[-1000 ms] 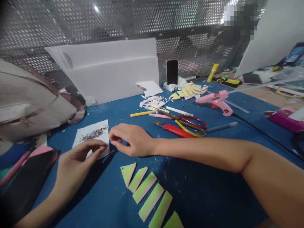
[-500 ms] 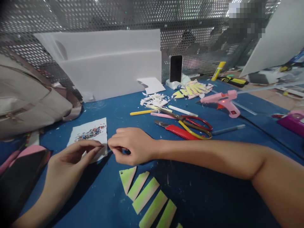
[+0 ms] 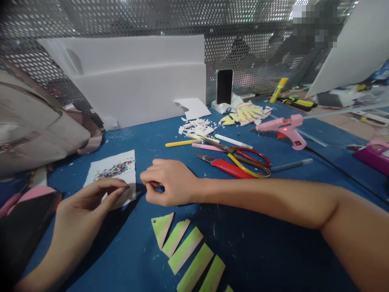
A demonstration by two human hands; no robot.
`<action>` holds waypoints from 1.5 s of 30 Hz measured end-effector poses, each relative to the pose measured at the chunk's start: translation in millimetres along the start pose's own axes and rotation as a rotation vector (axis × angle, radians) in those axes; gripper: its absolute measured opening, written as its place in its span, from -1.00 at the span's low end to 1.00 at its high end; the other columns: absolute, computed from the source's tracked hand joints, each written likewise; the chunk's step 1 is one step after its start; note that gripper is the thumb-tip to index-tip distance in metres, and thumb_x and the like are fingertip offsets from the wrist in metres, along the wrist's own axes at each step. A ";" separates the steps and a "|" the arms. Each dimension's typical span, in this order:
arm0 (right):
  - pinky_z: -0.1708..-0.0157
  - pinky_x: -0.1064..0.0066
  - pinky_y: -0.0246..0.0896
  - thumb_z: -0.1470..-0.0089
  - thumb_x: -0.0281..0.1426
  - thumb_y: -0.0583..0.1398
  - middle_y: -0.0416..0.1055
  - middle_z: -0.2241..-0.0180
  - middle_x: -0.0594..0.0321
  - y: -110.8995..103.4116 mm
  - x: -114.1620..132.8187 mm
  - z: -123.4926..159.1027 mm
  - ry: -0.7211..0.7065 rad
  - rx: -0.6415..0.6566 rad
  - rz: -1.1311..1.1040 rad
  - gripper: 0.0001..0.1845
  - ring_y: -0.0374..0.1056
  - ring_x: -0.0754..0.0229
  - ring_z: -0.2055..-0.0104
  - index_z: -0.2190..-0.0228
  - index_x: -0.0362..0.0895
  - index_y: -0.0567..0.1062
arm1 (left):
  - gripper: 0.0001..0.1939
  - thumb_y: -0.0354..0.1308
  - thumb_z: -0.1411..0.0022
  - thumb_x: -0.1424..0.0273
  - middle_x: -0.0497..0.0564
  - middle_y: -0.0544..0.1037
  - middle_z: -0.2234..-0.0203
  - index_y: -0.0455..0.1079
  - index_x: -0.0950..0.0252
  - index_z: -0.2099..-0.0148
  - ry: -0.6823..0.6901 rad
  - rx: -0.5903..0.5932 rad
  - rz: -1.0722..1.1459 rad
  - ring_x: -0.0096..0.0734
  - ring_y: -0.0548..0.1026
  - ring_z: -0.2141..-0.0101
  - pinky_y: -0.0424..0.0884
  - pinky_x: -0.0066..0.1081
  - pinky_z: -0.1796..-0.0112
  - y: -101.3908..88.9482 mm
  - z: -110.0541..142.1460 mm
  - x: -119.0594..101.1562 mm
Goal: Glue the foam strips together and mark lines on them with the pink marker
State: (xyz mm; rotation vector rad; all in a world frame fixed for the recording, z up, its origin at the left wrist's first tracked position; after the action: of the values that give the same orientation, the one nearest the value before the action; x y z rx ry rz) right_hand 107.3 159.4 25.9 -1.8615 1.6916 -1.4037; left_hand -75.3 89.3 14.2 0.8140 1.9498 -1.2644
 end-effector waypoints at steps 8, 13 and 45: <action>0.41 0.40 -0.09 -0.03 -0.50 0.05 0.12 0.59 0.36 -1.2 -1.0 0.0 0.046 0.002 0.001 -0.77 0.00 0.26 0.44 0.56 -0.10 0.08 | -0.86 0.24 -0.21 0.18 -0.13 0.59 0.29 0.51 0.09 0.26 0.008 -0.002 -0.001 -0.34 0.53 0.21 0.46 -0.36 0.17 0.7 -0.1 0.7; 0.40 0.40 -0.09 -0.03 -0.49 0.06 0.12 0.59 0.36 -1.0 -1.3 -0.7 0.047 0.004 -0.014 -0.77 -0.01 0.26 0.44 0.56 -0.10 0.09 | -0.86 0.23 -0.21 0.18 -0.13 0.59 0.30 0.51 0.09 0.26 0.004 0.000 -0.001 -0.36 0.52 0.23 0.45 -0.39 0.24 0.6 0.4 0.5; 0.42 0.43 -0.10 -0.01 -0.51 0.08 0.13 0.60 0.37 -0.3 -2.7 -1.2 0.077 0.015 -0.018 -0.76 0.02 0.28 0.43 0.57 -0.11 0.09 | -0.91 0.26 -0.19 0.22 -0.20 0.60 0.31 0.52 0.06 0.27 0.032 0.011 0.001 -0.49 0.53 0.23 0.41 -0.53 0.16 0.7 -0.4 -1.2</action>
State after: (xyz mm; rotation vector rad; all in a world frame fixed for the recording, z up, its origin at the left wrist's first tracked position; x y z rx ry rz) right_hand 106.9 162.3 25.4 -1.8413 1.6991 -1.5093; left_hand -74.1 89.7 14.8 0.8450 1.9688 -1.2704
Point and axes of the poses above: each hand's wrist, its own z-axis away from the middle knuckle, its own y-axis out of the palm, x = y × z, the point moved 4 cm from there along -z, towards the middle knuckle
